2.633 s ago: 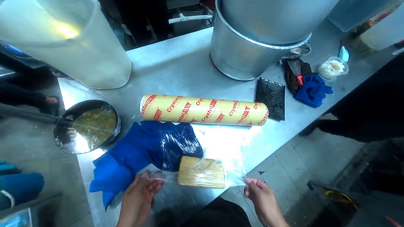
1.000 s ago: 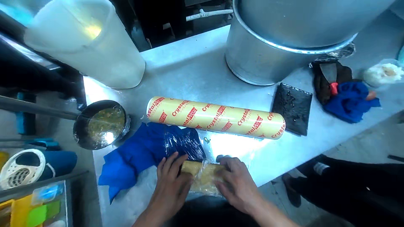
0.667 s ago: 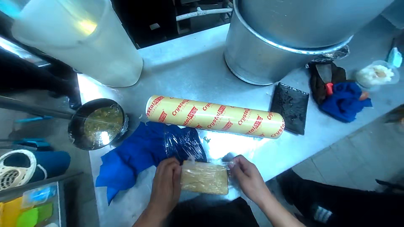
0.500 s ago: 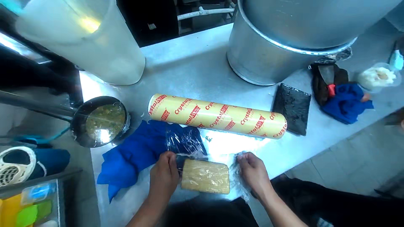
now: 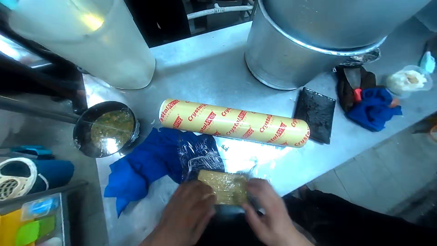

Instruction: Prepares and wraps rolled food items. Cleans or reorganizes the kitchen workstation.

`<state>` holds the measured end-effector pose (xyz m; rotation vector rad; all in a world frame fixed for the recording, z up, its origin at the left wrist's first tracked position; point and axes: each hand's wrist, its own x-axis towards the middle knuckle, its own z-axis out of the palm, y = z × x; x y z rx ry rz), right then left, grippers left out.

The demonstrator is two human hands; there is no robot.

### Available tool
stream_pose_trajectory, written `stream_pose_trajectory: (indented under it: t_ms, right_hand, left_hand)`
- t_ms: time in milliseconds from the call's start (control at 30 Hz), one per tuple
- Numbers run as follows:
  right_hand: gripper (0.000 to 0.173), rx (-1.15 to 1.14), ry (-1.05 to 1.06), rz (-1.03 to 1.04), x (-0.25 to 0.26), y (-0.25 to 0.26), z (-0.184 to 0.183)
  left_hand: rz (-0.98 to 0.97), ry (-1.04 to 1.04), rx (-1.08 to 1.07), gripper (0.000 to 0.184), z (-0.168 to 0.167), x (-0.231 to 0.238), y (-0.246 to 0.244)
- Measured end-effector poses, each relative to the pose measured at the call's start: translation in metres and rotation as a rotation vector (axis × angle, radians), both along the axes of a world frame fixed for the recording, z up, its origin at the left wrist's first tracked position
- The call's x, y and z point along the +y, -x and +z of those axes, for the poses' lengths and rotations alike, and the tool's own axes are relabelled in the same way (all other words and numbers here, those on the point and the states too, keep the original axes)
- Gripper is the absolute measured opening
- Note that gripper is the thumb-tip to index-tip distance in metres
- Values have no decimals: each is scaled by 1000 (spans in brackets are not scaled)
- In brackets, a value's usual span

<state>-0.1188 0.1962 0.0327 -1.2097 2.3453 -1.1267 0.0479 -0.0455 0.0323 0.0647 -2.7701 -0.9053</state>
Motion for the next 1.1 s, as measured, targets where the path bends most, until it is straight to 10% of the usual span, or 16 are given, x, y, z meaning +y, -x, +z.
stream_pose_trajectory:
  t_ms: [200,300,433,633,867,1100]
  right_hand:
    - [95,153,-513,468,-18,15,-26]
    - [87,222,-436,457,-19,24,-29]
    - [81,-236,-363,384,-33,59,-4]
    - [39,-770,-306,-15,-49,110,-3]
    - [29,-363,-415,-124,-46,142,17]
    - [43,391,-244,56,-30,77,-14]
  left_hand:
    - [-287,319,-134,60,-50,-8,14]
    - [-369,277,-212,67,-36,-20,32]
    - [-406,-8,-532,77,1,-46,67]
    - [52,-620,-710,47,15,-83,131]
    - [348,-124,-538,60,14,-75,114]
    - [0,367,-89,34,-29,-69,65]
